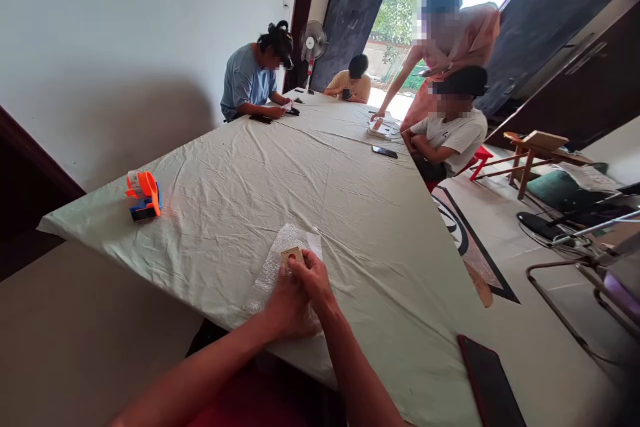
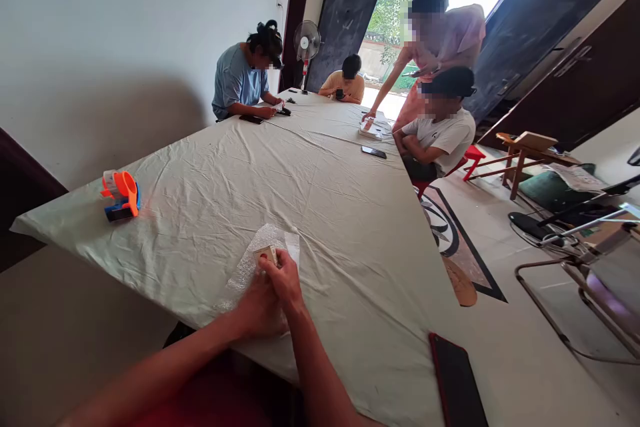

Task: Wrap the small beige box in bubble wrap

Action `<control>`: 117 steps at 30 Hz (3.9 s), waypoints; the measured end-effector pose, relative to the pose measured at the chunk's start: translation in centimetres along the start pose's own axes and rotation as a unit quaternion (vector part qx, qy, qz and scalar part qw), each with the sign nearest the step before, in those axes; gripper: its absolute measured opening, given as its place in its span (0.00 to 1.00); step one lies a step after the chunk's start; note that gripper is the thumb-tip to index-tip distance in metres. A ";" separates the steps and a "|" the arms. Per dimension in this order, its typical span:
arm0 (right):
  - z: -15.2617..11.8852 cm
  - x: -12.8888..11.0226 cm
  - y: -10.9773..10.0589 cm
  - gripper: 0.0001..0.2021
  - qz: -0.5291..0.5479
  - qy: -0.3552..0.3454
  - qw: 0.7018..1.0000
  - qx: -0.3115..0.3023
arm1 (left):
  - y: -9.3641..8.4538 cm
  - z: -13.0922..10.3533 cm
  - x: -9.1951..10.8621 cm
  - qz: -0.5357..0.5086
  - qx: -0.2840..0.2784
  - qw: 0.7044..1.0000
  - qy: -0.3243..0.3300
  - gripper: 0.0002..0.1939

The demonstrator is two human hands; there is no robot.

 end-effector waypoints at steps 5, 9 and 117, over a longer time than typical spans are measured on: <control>-0.7 1.9 -4.6 0.22 0.084 0.033 0.995 0.040 | 0.5 0.0 -0.2 -0.003 -0.063 0.998 0.012 0.50; -1.8 3.0 -5.5 0.25 0.092 0.028 0.994 0.047 | 0.7 -0.1 -0.7 -0.014 -0.057 0.998 0.005 0.51; -3.9 3.9 -4.8 0.27 -0.270 -0.212 0.939 0.009 | -3.9 -4.9 -3.3 0.035 0.044 0.997 -0.054 0.48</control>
Point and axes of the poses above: each hand's wrist, its own z-axis towards the middle knuckle, its own y-axis out of the palm, x = y × z, the point moved 6 cm from there along z, towards the middle knuckle, and after that the axes turned 5 degrees about x, right-handed, at the moved point
